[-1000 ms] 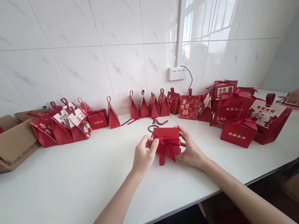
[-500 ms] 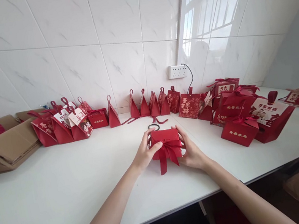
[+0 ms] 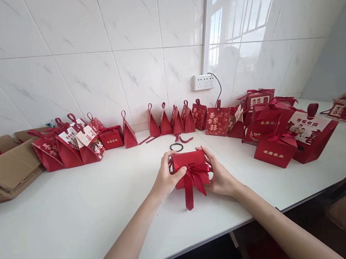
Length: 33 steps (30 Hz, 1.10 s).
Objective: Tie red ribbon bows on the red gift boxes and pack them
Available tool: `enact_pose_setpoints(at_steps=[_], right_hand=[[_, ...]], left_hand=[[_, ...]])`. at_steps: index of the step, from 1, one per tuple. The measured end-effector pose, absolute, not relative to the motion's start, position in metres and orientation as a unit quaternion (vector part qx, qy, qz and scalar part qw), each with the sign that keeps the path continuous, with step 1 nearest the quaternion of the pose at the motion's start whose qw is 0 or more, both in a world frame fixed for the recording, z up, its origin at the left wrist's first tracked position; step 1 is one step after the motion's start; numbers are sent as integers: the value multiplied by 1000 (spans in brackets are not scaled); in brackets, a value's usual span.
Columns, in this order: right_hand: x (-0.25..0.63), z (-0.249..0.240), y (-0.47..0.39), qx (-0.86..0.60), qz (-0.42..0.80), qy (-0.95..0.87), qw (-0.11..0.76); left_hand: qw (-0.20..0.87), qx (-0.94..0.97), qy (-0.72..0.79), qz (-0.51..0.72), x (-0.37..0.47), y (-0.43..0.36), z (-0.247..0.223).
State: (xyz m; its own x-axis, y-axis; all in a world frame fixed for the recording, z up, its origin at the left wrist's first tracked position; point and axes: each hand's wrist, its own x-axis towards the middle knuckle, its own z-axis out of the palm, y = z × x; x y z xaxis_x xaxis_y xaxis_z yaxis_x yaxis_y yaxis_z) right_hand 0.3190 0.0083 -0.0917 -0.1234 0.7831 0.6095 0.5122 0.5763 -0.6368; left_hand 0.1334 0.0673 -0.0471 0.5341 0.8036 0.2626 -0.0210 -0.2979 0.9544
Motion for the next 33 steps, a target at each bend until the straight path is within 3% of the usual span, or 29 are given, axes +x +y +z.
enact_pose_setpoints(at_steps=[5,12,17,33], right_hand=[[318,-91,8,-445,127,-738,491],[317,-91,9,-441,145,-735,495],[318,-91,8,-436,153,-736,495],[324,-94,11,-455,97,-722,512]], left_hand=[[530,703,269,390,133,69,-50],[623,628,263,386,133,68,-46],[558,670,291,393,134,66,-46],[505,717,287,386,134,66,-55]])
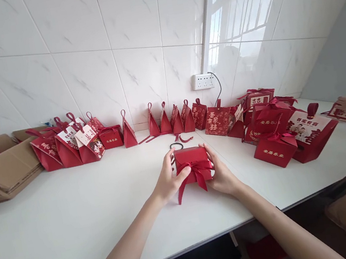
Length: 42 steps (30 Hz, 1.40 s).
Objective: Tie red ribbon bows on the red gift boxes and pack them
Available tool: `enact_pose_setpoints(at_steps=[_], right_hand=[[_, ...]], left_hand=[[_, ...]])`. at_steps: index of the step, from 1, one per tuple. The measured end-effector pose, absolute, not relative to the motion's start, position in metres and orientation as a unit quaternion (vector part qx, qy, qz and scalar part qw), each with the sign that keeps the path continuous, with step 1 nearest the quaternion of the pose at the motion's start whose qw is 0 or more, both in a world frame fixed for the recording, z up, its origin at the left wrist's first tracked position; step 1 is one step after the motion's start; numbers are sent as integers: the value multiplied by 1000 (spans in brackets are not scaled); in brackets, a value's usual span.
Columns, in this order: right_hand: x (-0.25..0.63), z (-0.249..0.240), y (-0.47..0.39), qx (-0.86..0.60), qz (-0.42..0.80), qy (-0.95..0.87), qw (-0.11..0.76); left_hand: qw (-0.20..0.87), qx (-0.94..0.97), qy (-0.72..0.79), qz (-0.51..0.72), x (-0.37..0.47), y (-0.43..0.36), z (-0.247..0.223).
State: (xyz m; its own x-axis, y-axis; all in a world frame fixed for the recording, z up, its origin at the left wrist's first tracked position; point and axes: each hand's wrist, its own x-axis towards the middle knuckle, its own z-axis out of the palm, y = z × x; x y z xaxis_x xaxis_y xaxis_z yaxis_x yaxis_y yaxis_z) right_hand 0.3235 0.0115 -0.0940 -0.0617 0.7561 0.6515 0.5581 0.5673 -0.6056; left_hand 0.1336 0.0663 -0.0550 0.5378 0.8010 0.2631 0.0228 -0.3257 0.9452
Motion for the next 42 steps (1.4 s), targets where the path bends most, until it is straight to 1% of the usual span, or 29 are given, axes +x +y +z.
enact_pose_setpoints(at_steps=[6,9,13,19,25,28,31,34,36,38,40,42], right_hand=[[329,-99,16,-477,75,-699,527],[330,-101,17,-479,88,-691,535],[330,-101,17,-487,109,-678,540],[329,-99,16,-491,117,-676,538],[328,-99,16,-481,128,-684,533],[328,-99,17,-483,117,-681,537],[326,-99,17,-486,88,-682,539],[326,-98,15,-487,96,-687,531],[326,-98,14,-496,109,-684,524],[326,-98,14,-503,107,-682,520],[327,-98,15,-498,97,-681,527],[328,-99,15,-488,87,-681,539]], left_hand=[[392,743,361,405,130,72,-51],[363,769,350,393,127,72,-46],[363,773,336,398,125,74,-44],[412,729,347,423,127,76,-46],[377,740,330,450,129,69,-44],[330,776,270,465,131,63,-48],[234,841,172,457,134,58,-57],[124,869,80,472,137,57,-65],[97,870,56,480,139,56,-68],[127,861,64,489,139,56,-68],[192,830,100,513,138,57,-67],[262,776,171,548,136,58,-64]])
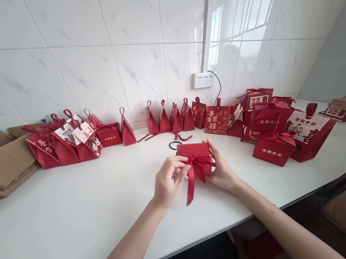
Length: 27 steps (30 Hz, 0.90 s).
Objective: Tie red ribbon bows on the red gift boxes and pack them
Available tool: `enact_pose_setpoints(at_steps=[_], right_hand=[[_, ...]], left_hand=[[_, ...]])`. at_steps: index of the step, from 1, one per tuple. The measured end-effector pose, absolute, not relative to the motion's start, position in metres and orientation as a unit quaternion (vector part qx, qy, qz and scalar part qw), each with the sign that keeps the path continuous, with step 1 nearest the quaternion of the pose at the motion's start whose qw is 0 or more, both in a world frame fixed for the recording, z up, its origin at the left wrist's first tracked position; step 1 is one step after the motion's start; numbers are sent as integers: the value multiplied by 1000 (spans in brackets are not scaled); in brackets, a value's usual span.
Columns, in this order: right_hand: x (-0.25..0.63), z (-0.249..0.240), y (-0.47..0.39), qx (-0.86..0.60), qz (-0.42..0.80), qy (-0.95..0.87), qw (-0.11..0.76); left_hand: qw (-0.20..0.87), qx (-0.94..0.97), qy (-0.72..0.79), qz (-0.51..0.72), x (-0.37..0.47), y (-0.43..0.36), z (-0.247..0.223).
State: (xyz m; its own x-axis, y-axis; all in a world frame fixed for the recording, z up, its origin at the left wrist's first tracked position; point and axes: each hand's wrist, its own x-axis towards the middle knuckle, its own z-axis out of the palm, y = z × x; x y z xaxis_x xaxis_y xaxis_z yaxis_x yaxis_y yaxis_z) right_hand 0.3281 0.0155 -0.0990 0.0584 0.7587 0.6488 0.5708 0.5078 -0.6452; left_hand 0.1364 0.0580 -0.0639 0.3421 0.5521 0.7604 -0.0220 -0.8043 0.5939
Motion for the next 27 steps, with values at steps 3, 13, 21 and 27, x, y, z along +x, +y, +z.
enact_pose_setpoints(at_steps=[3,13,21,27], right_hand=[[329,-99,16,-479,89,-683,545],[327,-91,9,-485,96,-671,553],[322,-82,3,-500,128,-593,618],[313,-53,-38,-412,426,-394,702]], left_hand=[[351,692,304,552,136,62,-59],[475,587,402,517,131,80,-54],[447,571,435,533,123,96,-59],[432,574,442,537,116,106,-60]])
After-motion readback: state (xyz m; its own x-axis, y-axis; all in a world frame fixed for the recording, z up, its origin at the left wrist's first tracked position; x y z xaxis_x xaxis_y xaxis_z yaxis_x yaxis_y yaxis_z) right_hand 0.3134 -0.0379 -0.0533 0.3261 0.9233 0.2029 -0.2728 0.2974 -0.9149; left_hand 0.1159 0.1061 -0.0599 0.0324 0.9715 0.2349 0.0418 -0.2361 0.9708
